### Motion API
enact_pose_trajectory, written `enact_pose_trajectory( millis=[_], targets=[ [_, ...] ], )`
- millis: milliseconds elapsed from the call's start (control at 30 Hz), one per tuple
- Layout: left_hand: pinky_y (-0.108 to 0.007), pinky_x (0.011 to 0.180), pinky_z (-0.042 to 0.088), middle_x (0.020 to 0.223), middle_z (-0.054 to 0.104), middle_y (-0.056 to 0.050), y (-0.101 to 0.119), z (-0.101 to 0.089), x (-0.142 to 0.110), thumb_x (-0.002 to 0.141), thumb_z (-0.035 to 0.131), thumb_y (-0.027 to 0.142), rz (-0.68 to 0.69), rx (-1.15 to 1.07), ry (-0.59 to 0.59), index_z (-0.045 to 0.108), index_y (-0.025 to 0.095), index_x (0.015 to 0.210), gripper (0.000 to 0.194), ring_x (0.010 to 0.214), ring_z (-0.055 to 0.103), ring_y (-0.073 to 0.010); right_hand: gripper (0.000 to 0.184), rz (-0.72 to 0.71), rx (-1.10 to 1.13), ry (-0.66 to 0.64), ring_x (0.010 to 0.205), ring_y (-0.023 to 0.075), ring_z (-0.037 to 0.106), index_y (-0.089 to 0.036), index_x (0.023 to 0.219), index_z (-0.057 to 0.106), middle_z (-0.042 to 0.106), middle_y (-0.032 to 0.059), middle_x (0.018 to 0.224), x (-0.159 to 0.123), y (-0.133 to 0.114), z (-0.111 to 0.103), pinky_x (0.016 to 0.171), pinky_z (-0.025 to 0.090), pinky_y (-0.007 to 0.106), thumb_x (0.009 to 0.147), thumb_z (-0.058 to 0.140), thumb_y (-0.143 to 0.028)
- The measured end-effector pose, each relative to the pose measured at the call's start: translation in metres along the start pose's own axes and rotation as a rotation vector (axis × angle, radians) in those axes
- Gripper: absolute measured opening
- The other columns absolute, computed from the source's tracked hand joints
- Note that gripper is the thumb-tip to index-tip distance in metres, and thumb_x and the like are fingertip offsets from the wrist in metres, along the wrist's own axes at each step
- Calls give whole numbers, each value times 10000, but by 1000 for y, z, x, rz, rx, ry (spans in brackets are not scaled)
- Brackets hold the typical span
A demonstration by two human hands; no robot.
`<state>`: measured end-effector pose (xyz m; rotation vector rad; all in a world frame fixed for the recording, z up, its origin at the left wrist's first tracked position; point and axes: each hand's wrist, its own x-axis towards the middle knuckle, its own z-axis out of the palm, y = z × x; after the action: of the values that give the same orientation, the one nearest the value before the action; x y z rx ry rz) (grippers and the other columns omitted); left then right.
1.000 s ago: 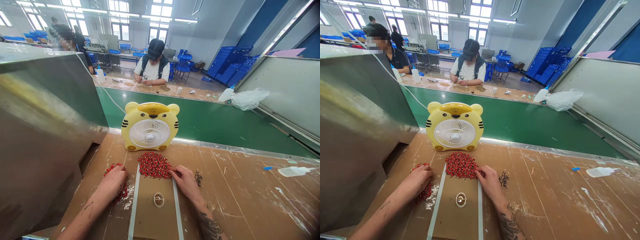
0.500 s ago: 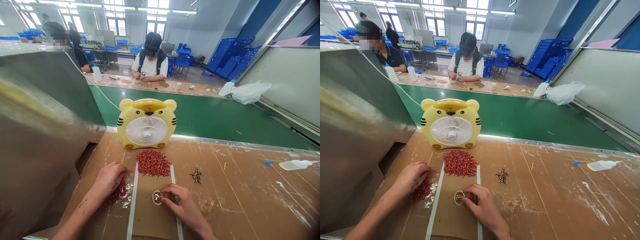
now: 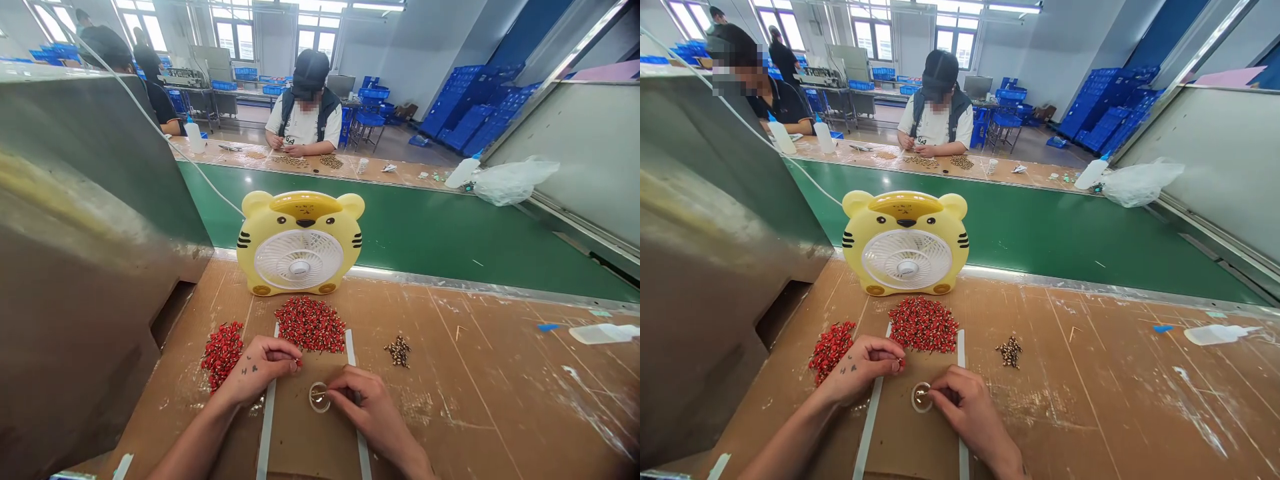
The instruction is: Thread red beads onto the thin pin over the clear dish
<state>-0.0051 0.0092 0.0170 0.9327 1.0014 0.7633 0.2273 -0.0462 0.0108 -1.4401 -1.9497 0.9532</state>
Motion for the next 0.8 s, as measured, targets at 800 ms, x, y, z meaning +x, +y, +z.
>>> enact_pose_trajectory(
  millis=[800],
  targets=[
    [-273,735,536,883,802,-68,26,-28,-26,851,583,192,203,640,37,796,194,963,240,781,732,-207,243,-354,-138,27,637,169,591,-181,802,734,634,50,677,5,-2,8,585,456,269,963,590,-294]
  ],
)
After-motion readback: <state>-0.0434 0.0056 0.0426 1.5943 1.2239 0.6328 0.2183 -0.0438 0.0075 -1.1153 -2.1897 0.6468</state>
